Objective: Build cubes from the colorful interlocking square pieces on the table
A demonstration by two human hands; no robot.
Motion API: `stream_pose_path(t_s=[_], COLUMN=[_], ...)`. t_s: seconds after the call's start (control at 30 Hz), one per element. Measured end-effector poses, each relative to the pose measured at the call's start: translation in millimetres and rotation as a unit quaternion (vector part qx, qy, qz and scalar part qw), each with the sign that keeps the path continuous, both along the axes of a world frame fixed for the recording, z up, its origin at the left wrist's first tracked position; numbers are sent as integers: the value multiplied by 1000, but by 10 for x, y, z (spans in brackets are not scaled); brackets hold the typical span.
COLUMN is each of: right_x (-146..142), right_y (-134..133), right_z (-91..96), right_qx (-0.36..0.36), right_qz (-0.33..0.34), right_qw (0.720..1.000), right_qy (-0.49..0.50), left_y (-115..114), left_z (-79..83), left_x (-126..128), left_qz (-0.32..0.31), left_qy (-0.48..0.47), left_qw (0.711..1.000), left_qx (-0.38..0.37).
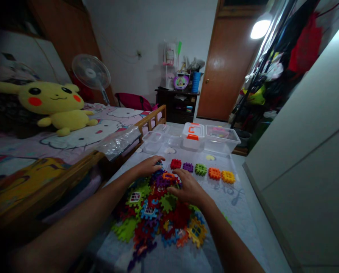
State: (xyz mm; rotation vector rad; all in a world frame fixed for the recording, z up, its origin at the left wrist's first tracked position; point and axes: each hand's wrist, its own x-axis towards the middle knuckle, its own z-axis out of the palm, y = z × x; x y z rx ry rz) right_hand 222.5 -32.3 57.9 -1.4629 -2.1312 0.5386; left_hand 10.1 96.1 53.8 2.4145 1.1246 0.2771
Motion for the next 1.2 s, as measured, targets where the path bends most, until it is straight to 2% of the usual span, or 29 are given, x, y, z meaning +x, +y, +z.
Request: stream_pose_path(t_s=[0.13, 0.23, 0.37, 0.5, 0.57, 0.67, 0.77, 0.83, 0.9, 0.97, 1.07, 1.2], right_x=[-275, -393, -475, -560, -616, -693, -726, -717, -687, -645, -564, -422], right_y=[379, 601, 787, 891, 924, 951, 946, 924, 892, 854, 782, 637], right_z=[53, 37, -19, -89, -129, -190, -232, -243, -241, -232, -210, -160], right_qx=[-11, -17, -67, -86, -86, -83, -76, -69, -63, -57, -50, -40], right_qz=[50, 69, 59, 117, 123, 126, 121, 116, 113, 112, 108, 97], right_qw=[999, 997, 996, 988, 987, 985, 983, 982, 981, 980, 980, 982], right_qy=[18, 40, -3, -43, -59, -89, -117, -131, -143, -153, -160, -157], left_y=[-140, -275, -445, -725, -957, -1378, -1744, -1889, -1948, -1947, -1904, -1869], left_z=[-1, -55, -121, -84, -51, -52, -140, -227, -305, -355, -373, -365], left_x=[8, -38, -177, -372, -467, -565, -586, -565, -533, -505, -489, -517], left_qz=[4, 37, 53, 51, 33, -52, -135, -173, -187, -176, -152, -162], left_qy=[-45, -104, -207, -197, -183, -125, -44, -12, 6, 16, 20, 17], left_qw=[999, 994, 977, 978, 977, 972, 968, 961, 956, 954, 955, 953], left_qx=[17, 24, 2, 53, 108, 191, 209, 217, 228, 241, 254, 256])
